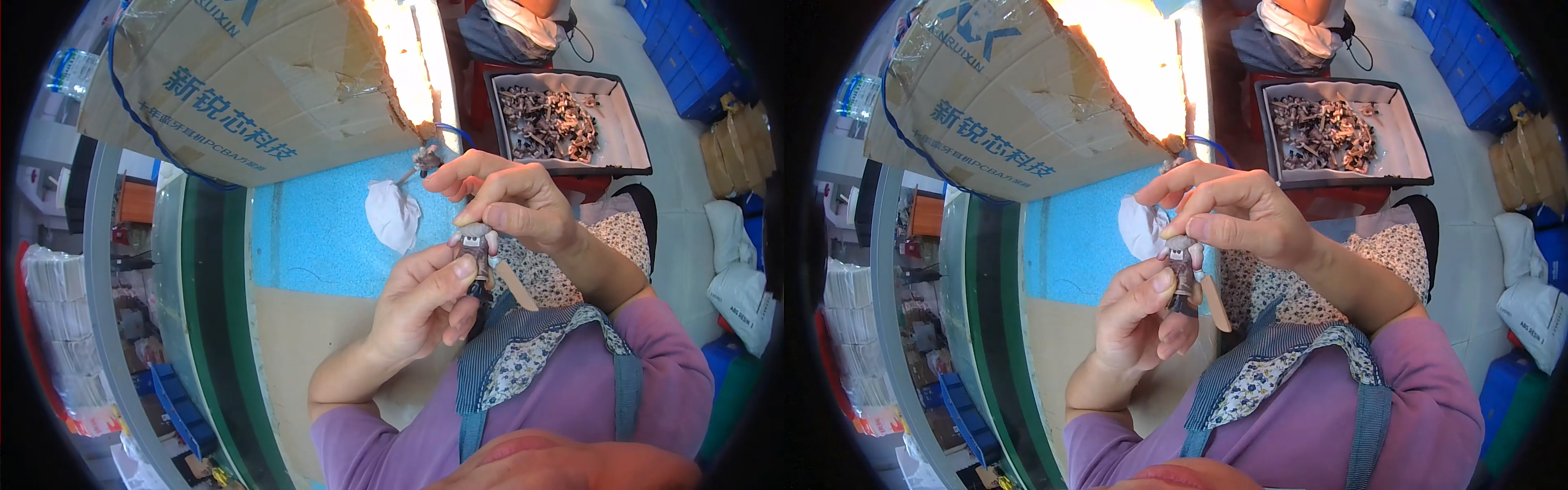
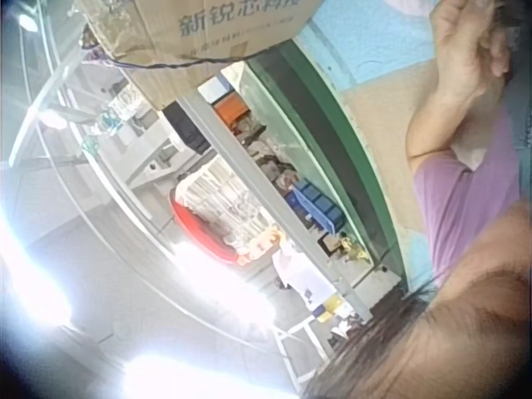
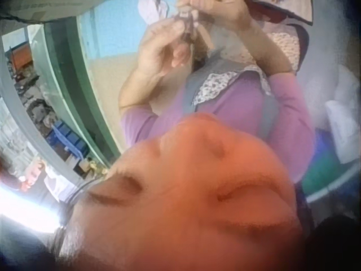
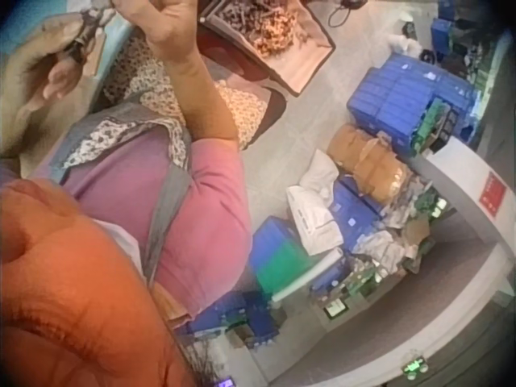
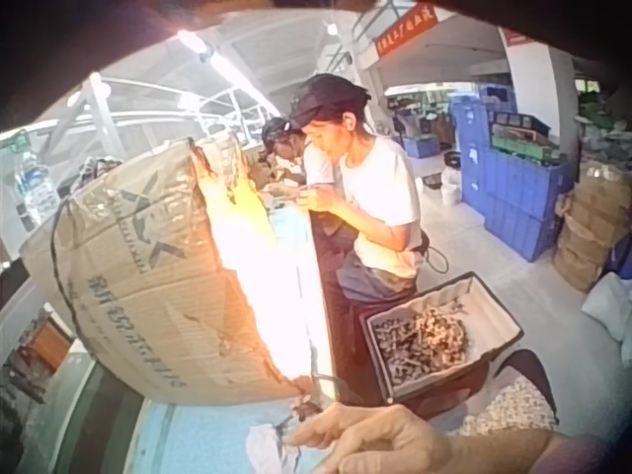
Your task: The person assembles miniature figurines by hand, attaching accessories to the bodies, retrieving heated components from a cardboard warming box, and fitting heads onto the figurines.
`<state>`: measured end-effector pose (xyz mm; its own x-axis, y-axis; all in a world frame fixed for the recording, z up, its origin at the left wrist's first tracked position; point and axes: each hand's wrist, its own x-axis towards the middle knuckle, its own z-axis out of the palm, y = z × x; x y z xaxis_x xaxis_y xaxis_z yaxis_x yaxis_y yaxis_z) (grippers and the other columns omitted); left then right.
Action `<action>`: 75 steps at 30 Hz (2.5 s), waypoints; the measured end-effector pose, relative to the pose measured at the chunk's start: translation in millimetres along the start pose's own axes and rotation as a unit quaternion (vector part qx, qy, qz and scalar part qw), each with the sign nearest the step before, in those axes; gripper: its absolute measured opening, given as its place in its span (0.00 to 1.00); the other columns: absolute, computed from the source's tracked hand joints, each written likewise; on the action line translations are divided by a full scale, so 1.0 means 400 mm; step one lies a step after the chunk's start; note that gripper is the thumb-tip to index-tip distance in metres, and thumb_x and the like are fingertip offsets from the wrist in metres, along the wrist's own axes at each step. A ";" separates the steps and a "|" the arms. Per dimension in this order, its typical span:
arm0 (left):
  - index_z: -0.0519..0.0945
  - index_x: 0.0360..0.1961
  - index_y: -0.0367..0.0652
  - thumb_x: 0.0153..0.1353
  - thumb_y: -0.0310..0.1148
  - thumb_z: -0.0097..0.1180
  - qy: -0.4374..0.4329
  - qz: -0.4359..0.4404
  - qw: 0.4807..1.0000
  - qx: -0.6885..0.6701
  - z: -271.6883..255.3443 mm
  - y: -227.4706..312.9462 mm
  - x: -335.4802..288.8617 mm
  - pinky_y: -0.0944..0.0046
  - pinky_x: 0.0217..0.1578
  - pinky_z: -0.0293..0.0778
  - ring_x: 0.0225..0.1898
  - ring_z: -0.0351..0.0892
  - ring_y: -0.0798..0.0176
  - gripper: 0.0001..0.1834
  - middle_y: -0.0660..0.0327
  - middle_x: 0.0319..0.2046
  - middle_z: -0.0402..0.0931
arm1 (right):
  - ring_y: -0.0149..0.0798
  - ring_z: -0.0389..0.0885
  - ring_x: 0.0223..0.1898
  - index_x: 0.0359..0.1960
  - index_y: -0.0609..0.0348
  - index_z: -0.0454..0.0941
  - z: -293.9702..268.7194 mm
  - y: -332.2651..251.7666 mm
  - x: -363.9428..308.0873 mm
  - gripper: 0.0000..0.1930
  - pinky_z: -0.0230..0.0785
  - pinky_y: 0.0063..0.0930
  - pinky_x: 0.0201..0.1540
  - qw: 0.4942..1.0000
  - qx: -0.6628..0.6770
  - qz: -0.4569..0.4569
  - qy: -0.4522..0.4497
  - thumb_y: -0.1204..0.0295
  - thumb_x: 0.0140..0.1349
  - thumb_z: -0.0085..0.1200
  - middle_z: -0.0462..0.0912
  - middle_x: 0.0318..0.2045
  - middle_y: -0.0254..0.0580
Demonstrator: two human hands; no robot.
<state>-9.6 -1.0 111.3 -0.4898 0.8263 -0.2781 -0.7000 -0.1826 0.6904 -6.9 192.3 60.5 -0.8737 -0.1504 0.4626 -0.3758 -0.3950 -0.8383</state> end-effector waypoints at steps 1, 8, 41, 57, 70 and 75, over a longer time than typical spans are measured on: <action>0.72 0.49 0.34 0.68 0.38 0.48 0.021 -0.005 1.000 0.006 0.008 0.001 -0.001 0.74 0.13 0.60 0.12 0.63 0.73 0.18 0.66 0.19 0.67 | 0.41 0.70 0.54 0.35 0.63 0.83 -0.001 0.000 0.000 0.13 0.56 0.35 0.59 1.000 0.012 0.005 -0.003 0.65 0.60 0.52 0.72 0.54 0.60; 0.72 0.50 0.35 0.69 0.38 0.46 0.023 -0.003 1.000 0.008 0.006 0.003 -0.001 0.75 0.13 0.59 0.11 0.62 0.74 0.17 0.68 0.18 0.65 | 0.42 0.68 0.56 0.36 0.64 0.82 0.002 0.033 -0.002 0.13 0.54 0.36 0.62 0.997 0.078 0.000 -0.007 0.67 0.62 0.50 0.71 0.54 0.60; 0.73 0.43 0.30 0.66 0.33 0.49 0.016 0.044 0.990 0.134 0.010 -0.029 -0.009 0.73 0.16 0.65 0.15 0.67 0.71 0.13 0.60 0.23 0.72 | 0.31 0.74 0.38 0.32 0.66 0.79 0.005 0.009 -0.022 0.09 0.68 0.25 0.42 0.990 0.128 -0.002 -0.054 0.70 0.64 0.55 0.78 0.37 0.43; 0.73 0.45 0.32 0.66 0.32 0.49 0.005 0.028 0.993 0.115 -0.012 -0.043 0.005 0.74 0.16 0.65 0.14 0.68 0.72 0.13 0.61 0.24 0.73 | 0.28 0.74 0.33 0.32 0.64 0.77 0.005 0.028 -0.035 0.10 0.69 0.20 0.36 0.983 0.172 0.020 -0.067 0.69 0.66 0.51 0.76 0.39 0.45; 0.76 0.39 0.36 0.66 0.36 0.49 0.061 0.055 0.996 0.020 -0.111 -0.154 0.142 0.74 0.14 0.61 0.14 0.67 0.72 0.12 0.68 0.18 0.68 | 0.40 0.72 0.54 0.38 0.59 0.73 -0.032 0.154 -0.114 0.06 0.69 0.39 0.57 0.911 0.382 0.128 0.087 0.72 0.68 0.45 0.69 0.56 0.55; 0.74 0.46 0.34 0.65 0.35 0.48 0.056 0.062 0.995 0.062 -0.168 -0.191 0.148 0.71 0.17 0.66 0.15 0.69 0.68 0.15 0.62 0.27 0.73 | 0.44 0.68 0.58 0.37 0.57 0.74 -0.042 0.204 -0.111 0.08 0.65 0.42 0.60 0.911 0.372 0.156 0.080 0.66 0.66 0.48 0.64 0.60 0.56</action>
<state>-20.1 26.0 -2.9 -0.6280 0.7358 -0.2536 -0.5647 -0.2066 0.7990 -4.0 182.1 -33.2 -0.9584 -0.2496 0.1381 0.1596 -0.8705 -0.4656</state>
